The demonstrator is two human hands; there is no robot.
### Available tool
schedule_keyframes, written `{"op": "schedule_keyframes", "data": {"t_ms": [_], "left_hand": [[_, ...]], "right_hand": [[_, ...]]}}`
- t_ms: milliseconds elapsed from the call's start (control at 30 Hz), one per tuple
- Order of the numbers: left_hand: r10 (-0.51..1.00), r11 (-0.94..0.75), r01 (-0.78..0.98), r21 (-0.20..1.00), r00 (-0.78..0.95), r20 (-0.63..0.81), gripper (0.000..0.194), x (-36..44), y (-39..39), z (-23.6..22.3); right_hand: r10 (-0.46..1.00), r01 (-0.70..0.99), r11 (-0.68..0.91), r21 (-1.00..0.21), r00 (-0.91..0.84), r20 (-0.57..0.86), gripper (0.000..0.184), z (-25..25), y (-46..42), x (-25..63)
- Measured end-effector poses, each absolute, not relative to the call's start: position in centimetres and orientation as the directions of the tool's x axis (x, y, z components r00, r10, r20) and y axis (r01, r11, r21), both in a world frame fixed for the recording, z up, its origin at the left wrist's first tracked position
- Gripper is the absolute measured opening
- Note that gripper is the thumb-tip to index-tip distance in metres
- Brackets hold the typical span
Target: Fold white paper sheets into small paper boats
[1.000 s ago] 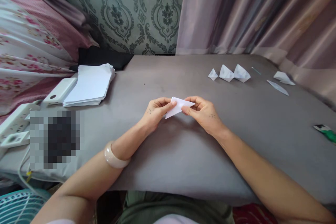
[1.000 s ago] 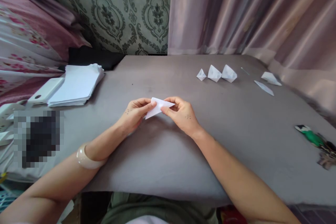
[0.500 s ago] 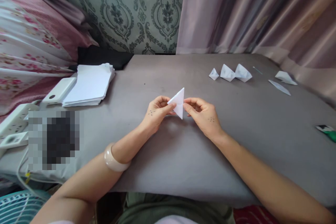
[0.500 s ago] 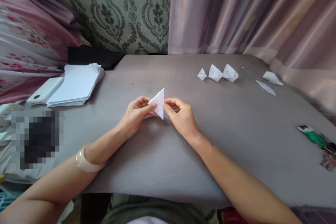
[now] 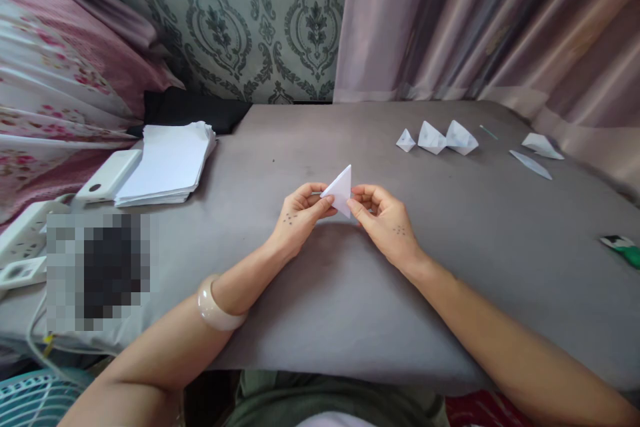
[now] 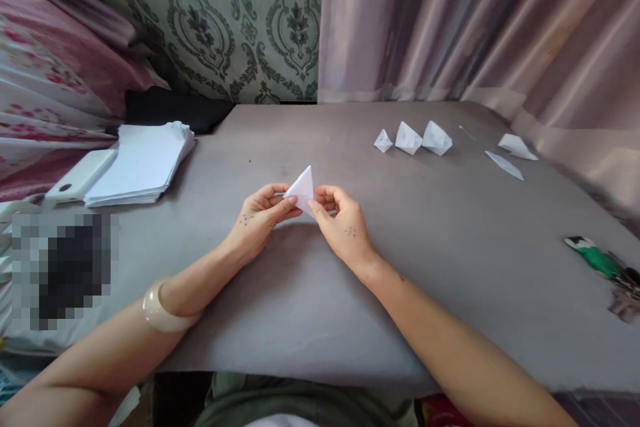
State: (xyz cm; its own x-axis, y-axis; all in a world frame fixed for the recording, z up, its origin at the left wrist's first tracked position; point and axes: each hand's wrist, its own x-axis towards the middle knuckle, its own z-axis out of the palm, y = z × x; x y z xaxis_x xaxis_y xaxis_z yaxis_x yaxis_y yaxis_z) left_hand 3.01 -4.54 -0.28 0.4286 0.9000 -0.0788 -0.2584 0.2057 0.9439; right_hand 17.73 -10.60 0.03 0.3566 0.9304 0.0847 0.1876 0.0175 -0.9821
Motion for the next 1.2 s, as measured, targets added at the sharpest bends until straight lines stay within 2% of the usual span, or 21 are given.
{"op": "schedule_keyframes", "data": {"t_ms": [200,333,433,600,733,833,967,1067,1200], "left_hand": [[0.914,0.199,-0.252,0.947,0.395,-0.087,0.036,2.9,-4.3,-0.7],[0.921,0.181,-0.229,0.956,0.379,-0.084,0.035,2.8,-4.1,-1.1],[0.902,0.18,-0.205,0.962,0.424,-0.079,0.033,3.0,-4.3,-1.2],[0.853,0.159,-0.129,0.979,0.517,-0.071,0.036,3.2,-5.1,-0.8],[0.823,0.159,-0.111,0.981,0.564,-0.07,0.042,3.0,-5.0,-0.3],[0.779,0.304,-0.176,0.936,0.612,-0.138,0.048,2.7,-4.4,-0.1],[0.671,0.466,-0.19,0.864,0.713,-0.205,0.05,2.5,-4.0,0.1],[0.631,0.43,-0.154,0.89,0.756,-0.174,0.039,2.4,-4.0,0.3],[0.655,0.392,-0.129,0.911,0.735,-0.178,0.031,2.1,-3.9,0.3]], "right_hand": [[0.921,0.376,0.14,-0.916,0.291,0.26,0.032,-0.9,-10.9,17.1],[0.932,0.391,0.136,-0.911,0.263,0.251,0.027,-0.8,-11.2,16.7],[0.929,0.339,0.079,-0.938,0.315,0.192,0.021,-0.7,-11.1,16.6],[0.933,0.213,-0.008,-0.977,0.353,0.069,0.028,-0.9,-10.6,17.3],[0.957,0.022,-0.125,-0.992,0.268,-0.115,0.034,-0.7,-10.1,18.6],[0.968,-0.2,-0.196,-0.96,0.118,-0.222,0.037,-0.2,-10.0,19.6],[0.972,-0.331,-0.236,-0.913,-0.088,-0.22,0.032,0.1,-9.9,20.3],[0.965,-0.315,-0.238,-0.919,-0.18,-0.188,0.03,0.1,-9.9,20.3],[0.957,-0.28,-0.235,-0.931,-0.232,-0.172,0.032,0.2,-9.9,20.4]]}}
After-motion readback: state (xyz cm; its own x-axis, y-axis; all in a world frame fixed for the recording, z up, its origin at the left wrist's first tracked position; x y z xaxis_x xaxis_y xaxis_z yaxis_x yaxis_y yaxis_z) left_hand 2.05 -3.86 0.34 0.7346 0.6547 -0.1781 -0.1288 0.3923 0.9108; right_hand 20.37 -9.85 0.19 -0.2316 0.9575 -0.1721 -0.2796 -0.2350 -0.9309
